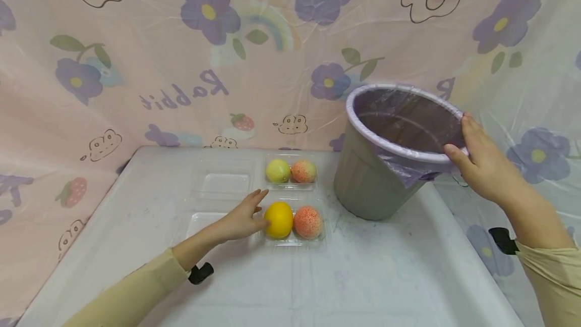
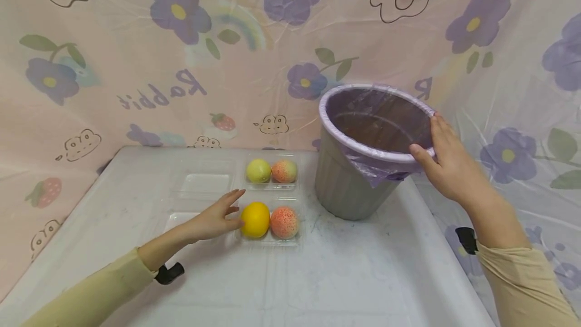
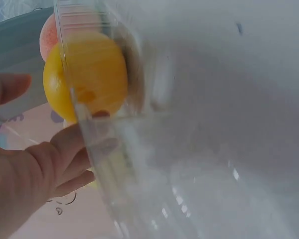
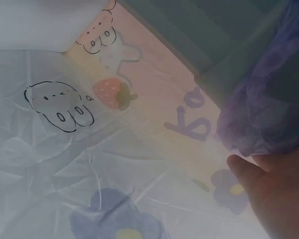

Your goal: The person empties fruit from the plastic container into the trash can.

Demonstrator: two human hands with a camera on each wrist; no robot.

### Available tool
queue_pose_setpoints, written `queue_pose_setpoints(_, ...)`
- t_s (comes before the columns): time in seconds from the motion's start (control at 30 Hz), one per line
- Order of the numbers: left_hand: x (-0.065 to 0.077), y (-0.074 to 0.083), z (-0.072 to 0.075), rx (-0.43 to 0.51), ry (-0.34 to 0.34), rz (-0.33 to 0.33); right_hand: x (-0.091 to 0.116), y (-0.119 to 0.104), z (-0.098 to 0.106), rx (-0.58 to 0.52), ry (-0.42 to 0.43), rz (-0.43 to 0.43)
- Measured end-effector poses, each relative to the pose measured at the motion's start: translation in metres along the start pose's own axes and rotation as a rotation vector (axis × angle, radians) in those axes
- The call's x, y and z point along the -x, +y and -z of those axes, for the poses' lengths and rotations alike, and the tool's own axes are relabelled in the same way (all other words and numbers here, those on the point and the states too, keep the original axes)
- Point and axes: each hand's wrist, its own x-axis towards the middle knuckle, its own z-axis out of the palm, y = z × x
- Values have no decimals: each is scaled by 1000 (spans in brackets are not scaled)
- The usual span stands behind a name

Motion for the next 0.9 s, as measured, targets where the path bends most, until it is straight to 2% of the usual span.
queue_pose_setpoints(0.23,-2,-3,-6,223,-39,130,1,0,0,-3,8,6)
queue_pose_setpoints(0.37,-1,-2,-10,307,-63,185,0,0,0,0,15,15)
queue_pose_setpoints(0.5,-1,-3,-14,301,-70,203,0,1,-1,1,18,17)
queue_pose_setpoints(0.73,-6,-7,-21,297,-4,181,1,2,-2,-7,19,13)
queue_pose_setpoints(0.9,-7,-9,-25,323,16,175,0,2,-2,-8,20,23)
